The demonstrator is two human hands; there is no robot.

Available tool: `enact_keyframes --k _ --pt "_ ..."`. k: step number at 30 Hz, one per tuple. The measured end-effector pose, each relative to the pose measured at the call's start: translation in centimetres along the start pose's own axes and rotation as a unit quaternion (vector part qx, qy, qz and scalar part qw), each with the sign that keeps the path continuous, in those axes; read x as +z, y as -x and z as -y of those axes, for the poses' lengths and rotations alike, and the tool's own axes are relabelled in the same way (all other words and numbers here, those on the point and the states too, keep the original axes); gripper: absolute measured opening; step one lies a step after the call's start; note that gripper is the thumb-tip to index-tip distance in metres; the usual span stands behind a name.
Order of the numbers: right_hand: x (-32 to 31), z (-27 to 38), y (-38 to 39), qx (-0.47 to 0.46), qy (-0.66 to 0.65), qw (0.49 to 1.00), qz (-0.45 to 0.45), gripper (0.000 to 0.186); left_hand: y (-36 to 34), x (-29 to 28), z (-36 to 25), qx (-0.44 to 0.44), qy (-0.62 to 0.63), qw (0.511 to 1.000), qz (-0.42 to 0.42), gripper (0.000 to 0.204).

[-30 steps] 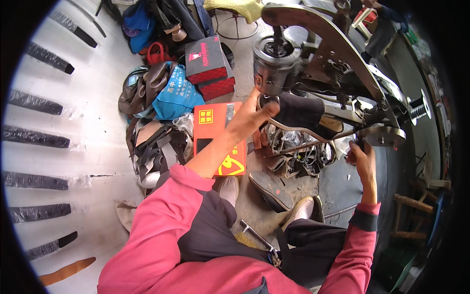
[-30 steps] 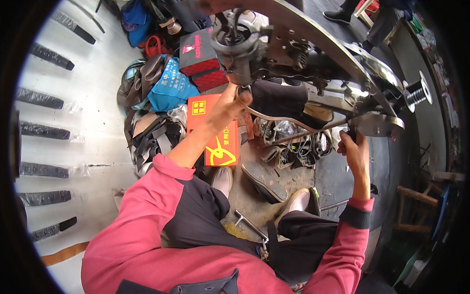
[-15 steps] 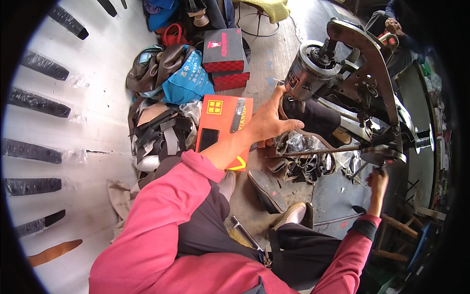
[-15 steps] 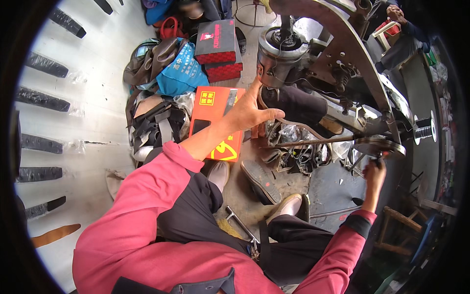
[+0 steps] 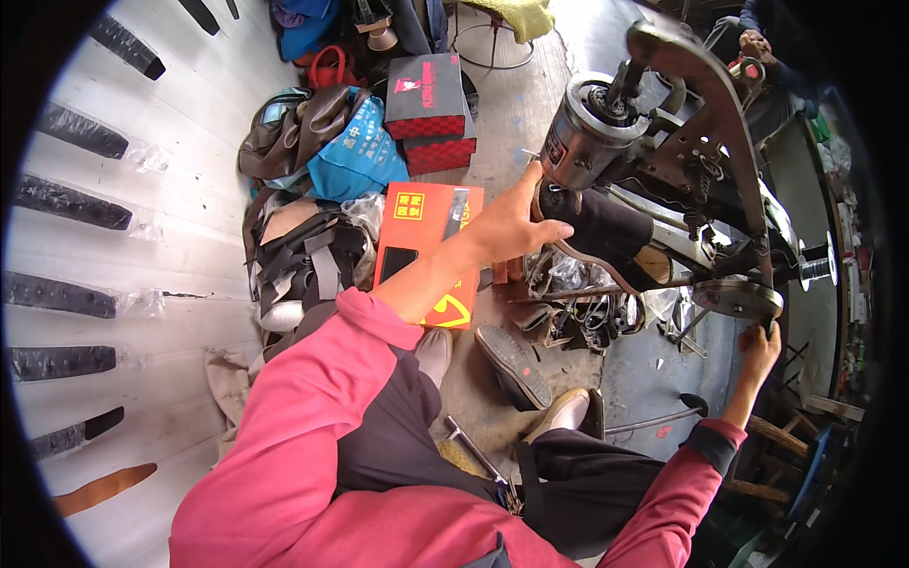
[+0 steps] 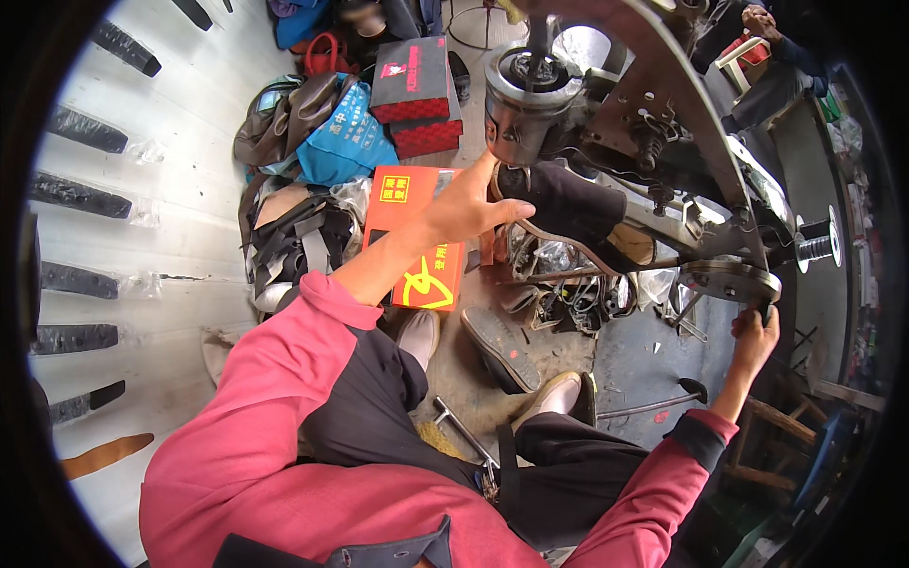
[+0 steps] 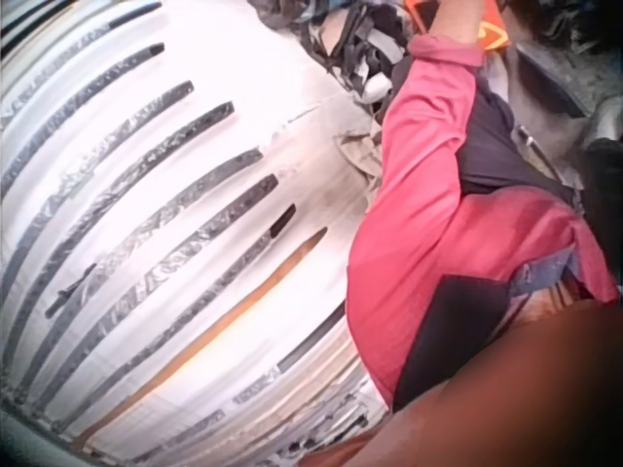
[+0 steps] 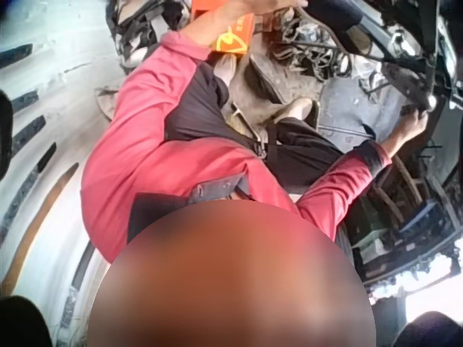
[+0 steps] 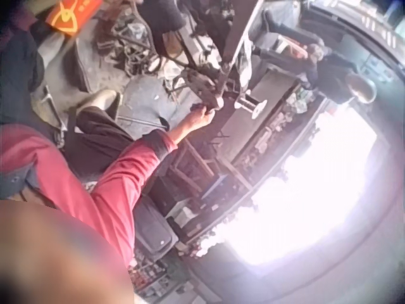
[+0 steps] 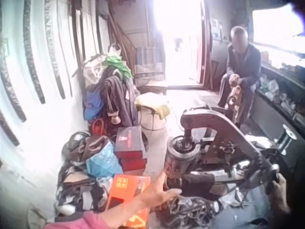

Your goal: The person sits on the floor and uses a sewing machine to stitch the upper of a black shoe. They position the shoe under the needle, guide it with both hands, and operate the machine to sew along the edge.

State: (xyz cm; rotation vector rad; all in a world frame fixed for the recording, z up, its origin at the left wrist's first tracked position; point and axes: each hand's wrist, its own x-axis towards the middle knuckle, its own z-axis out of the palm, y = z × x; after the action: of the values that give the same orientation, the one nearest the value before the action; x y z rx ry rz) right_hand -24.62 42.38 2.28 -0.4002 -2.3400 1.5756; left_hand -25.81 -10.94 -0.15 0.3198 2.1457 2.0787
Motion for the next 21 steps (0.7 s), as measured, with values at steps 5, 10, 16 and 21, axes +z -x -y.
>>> enact_keyframes --k 5,10,16,21 --pt "3.7 -5.0 1.8 0.133 0.105 0.984 0.06 0.011 1.0 -0.6 -1.0 -0.108 0.181 0.977 0.032 0.097" --pt "9.3 -2.8 5.2 0.118 0.125 0.967 0.186 0.03 -0.5 2.2 -0.9 0.006 0.021 0.994 -0.109 0.096" --pt "11.7 3.3 7.4 0.139 0.103 0.97 0.168 0.026 -0.2 1.9 -1.0 0.094 -0.066 0.988 -0.105 0.077" --pt "7.4 7.5 6.0 -0.011 0.069 0.991 0.117 0.021 -0.3 1.3 -1.8 0.086 -0.105 0.987 -0.081 0.065"
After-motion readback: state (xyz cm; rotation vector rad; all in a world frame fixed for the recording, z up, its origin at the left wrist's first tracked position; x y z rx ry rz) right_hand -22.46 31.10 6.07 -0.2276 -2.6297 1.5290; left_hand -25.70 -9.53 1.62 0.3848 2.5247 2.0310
